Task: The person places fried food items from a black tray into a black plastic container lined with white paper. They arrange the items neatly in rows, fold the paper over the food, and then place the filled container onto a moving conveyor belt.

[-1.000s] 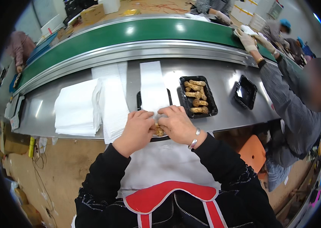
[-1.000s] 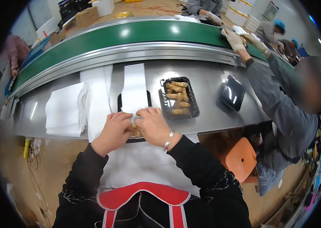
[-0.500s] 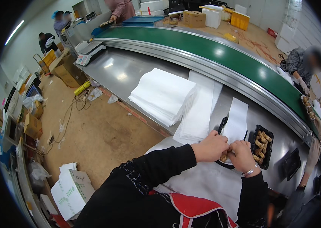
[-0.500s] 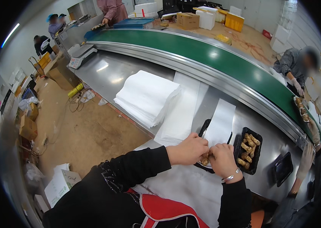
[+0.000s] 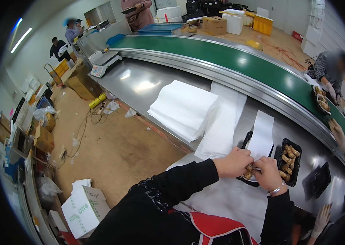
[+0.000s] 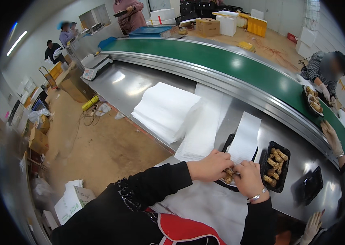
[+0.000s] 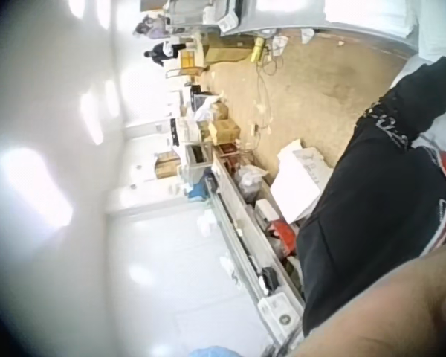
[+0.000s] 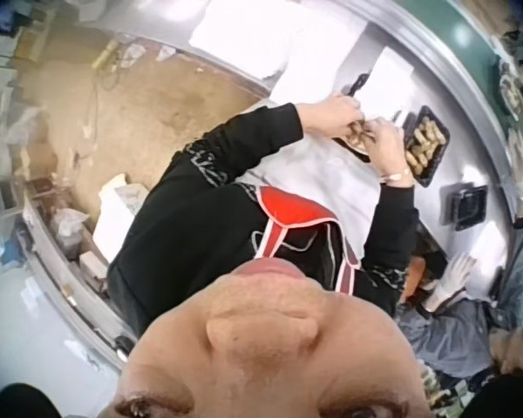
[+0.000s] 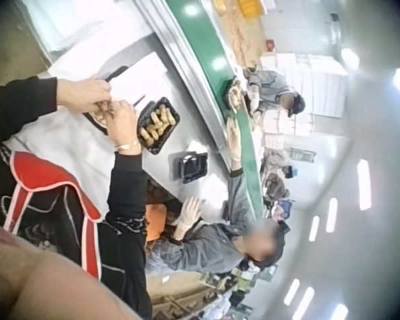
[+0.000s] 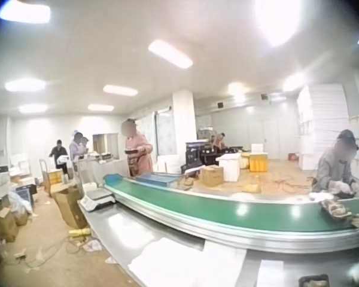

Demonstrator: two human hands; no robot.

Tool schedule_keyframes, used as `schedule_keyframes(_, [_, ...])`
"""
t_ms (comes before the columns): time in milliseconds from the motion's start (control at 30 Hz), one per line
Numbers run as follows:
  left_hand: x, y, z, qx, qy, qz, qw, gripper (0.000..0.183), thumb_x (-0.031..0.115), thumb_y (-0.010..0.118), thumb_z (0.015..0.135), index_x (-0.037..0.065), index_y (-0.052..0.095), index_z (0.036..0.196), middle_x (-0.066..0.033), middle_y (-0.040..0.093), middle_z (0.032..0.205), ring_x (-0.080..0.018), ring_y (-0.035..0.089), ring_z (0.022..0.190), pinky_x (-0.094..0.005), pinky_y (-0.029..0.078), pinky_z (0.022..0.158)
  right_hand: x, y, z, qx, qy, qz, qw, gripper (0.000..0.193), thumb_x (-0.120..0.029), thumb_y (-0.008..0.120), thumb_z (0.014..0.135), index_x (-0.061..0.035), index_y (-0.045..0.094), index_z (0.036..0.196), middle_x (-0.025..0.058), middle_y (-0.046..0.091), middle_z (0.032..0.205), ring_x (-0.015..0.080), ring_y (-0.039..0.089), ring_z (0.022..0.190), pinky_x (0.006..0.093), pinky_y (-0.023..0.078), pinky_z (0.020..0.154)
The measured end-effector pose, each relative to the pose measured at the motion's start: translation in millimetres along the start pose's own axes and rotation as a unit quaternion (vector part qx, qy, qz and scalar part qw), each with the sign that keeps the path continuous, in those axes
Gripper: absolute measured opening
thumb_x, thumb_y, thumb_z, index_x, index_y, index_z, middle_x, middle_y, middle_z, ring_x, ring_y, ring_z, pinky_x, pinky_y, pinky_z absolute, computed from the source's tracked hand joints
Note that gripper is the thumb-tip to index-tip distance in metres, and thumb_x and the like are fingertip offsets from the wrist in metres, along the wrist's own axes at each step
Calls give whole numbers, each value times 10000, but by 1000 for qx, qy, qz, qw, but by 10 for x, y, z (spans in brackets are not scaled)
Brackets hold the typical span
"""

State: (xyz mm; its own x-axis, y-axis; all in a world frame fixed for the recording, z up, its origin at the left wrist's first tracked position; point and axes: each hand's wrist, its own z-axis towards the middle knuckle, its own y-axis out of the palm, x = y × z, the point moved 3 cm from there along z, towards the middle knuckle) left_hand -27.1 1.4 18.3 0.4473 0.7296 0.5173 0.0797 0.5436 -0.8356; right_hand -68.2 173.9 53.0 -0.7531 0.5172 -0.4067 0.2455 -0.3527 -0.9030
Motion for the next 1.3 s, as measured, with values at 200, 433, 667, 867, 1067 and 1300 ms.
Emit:
schedule_keyframes(200, [-19,-37,16,19,1,-20,1000,236,196,730,823,115,698,1043,-101,624,989,-303,611,1001,-446,442,868,34,-14,-35,-7,-3,-22,1000,168,-103,671,799,-116,712,962,77,612,906,309,593,968,450,397,897])
schedule_keyframes(433, [-125,-148,92,12,-23,-77,997,183,144,716,863,91,761,1032,-111,677,948,-303,668,879,-396,546,780,52,42,64,-31,10,-31,999,260,-141,636,840,-154,738,1078,76,620,912,292,614,971,432,397,890])
schedule_keyframes(667, [-54,-182,99,23,-11,-22,999,104,69,734,779,32,726,876,-147,677,843,-345,670,774,-386,539,711,69,88,76,-20,5,-7,1000,116,-178,649,860,-121,744,897,107,681,887,332,665,917,468,419,877])
schedule_keyframes(867, [-7,-167,145,-5,-40,-66,997,120,60,713,821,-2,748,918,-128,690,825,-284,665,695,-362,538,670,101,75,19,-20,29,12,999,139,-97,633,834,-106,768,866,87,686,813,299,668,843,412,394,899])
schedule_keyframes(1067, [135,-284,-9,-24,-19,-12,999,243,110,753,823,38,722,1053,-75,664,949,-261,621,853,-378,459,906,82,47,42,-40,41,3,998,157,-82,624,832,-101,775,869,99,692,833,296,664,846,407,386,906])
schedule_keyframes(1300, [104,-168,-150,10,-16,-16,1000,338,137,778,811,86,689,1133,-46,629,1010,-228,584,950,-360,352,976,86,21,-80,27,12,20,999,188,-97,695,818,-75,721,1003,73,635,964,274,618,933,396,391,943])
